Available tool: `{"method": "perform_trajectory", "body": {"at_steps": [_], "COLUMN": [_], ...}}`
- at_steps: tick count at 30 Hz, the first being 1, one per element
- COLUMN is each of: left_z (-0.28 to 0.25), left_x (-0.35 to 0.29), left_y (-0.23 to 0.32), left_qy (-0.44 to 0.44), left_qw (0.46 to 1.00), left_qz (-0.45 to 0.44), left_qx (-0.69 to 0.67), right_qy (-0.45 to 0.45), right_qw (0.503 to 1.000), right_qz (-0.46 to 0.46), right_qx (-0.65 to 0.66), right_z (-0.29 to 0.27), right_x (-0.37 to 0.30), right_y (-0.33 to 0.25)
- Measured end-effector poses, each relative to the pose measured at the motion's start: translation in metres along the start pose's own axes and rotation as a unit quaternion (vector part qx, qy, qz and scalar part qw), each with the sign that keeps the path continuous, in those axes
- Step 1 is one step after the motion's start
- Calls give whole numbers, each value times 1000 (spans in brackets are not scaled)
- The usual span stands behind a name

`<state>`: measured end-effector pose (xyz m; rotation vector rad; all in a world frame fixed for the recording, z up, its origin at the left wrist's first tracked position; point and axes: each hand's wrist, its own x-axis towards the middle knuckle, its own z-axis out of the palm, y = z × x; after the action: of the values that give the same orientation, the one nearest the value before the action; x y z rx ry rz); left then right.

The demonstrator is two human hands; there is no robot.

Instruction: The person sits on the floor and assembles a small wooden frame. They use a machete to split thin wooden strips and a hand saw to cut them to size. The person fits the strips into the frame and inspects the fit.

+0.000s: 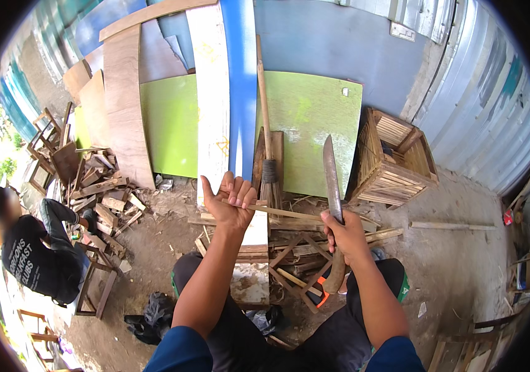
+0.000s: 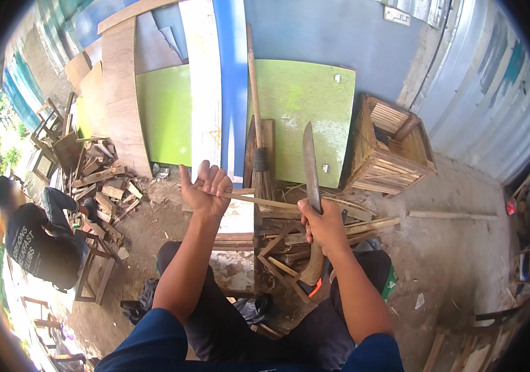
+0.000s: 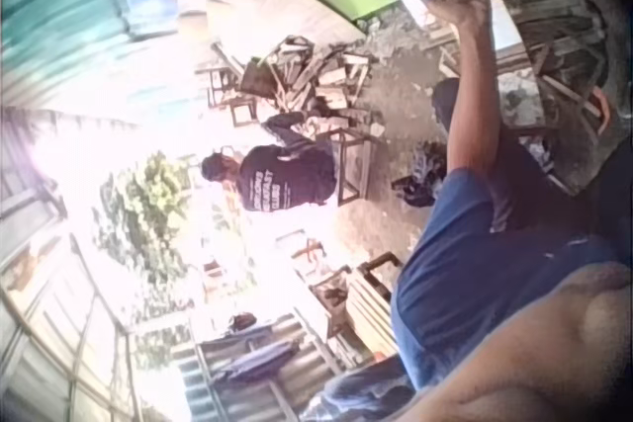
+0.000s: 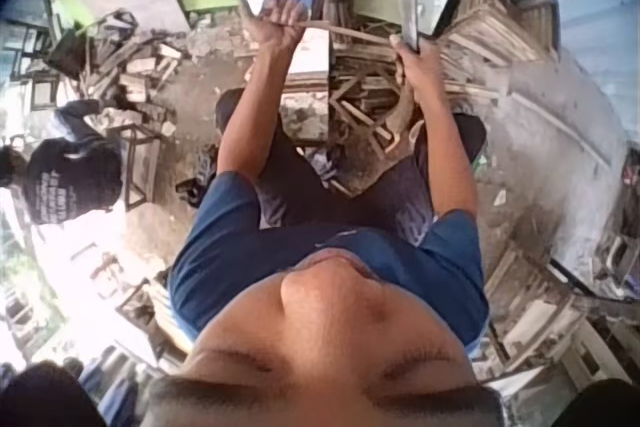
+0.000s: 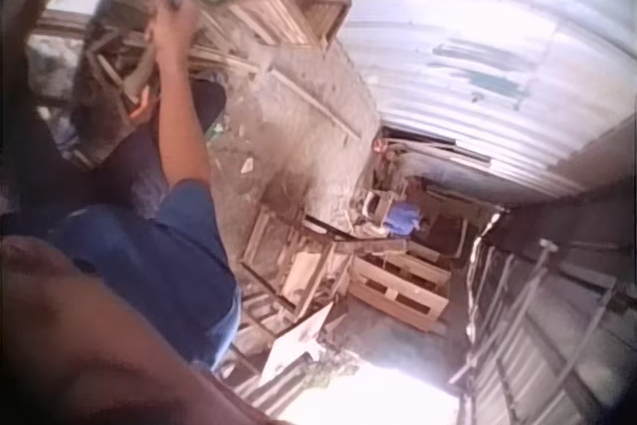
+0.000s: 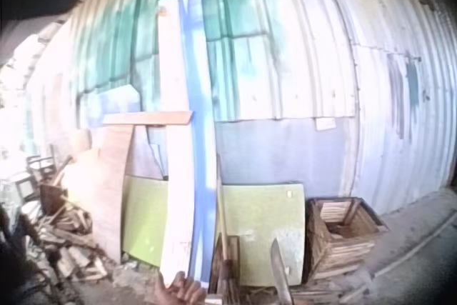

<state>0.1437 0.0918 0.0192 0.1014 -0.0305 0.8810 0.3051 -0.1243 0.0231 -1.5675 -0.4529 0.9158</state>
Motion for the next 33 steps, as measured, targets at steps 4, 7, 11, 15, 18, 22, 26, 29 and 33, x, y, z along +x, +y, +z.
{"method": "perform_trajectory", "body": {"at_steps": [4, 7, 11, 15, 18, 22, 26, 29, 33], "left_z": [-1, 3, 12, 15, 11, 7, 6, 5, 4], "left_x": [-3, -5, -11, -16, -22, -22, -21, -20, -18], "left_y": [1, 3, -4, -18, -21, -10, -3, -3, 1], "left_qy": [-29, -56, 47, 87, 6, -1, -16, -56, -83], "left_qw": [1000, 998, 991, 939, 853, 846, 867, 913, 966], "left_qz": [-7, 7, 85, 63, 62, 76, 48, 19, -48], "left_qx": [10, 15, 96, 325, 518, 529, 496, 405, 239], "right_qy": [24, 9, 16, 32, 21, 6, 9, 8, 1], "right_qw": [1000, 1000, 991, 979, 979, 977, 979, 982, 984], "right_qz": [7, 16, 51, 85, 101, 112, 110, 97, 74], "right_qx": [-6, -9, 121, 181, 175, 180, 170, 164, 163], "right_z": [6, 11, 15, 16, 17, 20, 20, 17, 12], "right_x": [6, 8, 10, 11, 10, 4, 0, 0, -1], "right_y": [6, 11, 15, 16, 15, 13, 10, 7, 5]}}
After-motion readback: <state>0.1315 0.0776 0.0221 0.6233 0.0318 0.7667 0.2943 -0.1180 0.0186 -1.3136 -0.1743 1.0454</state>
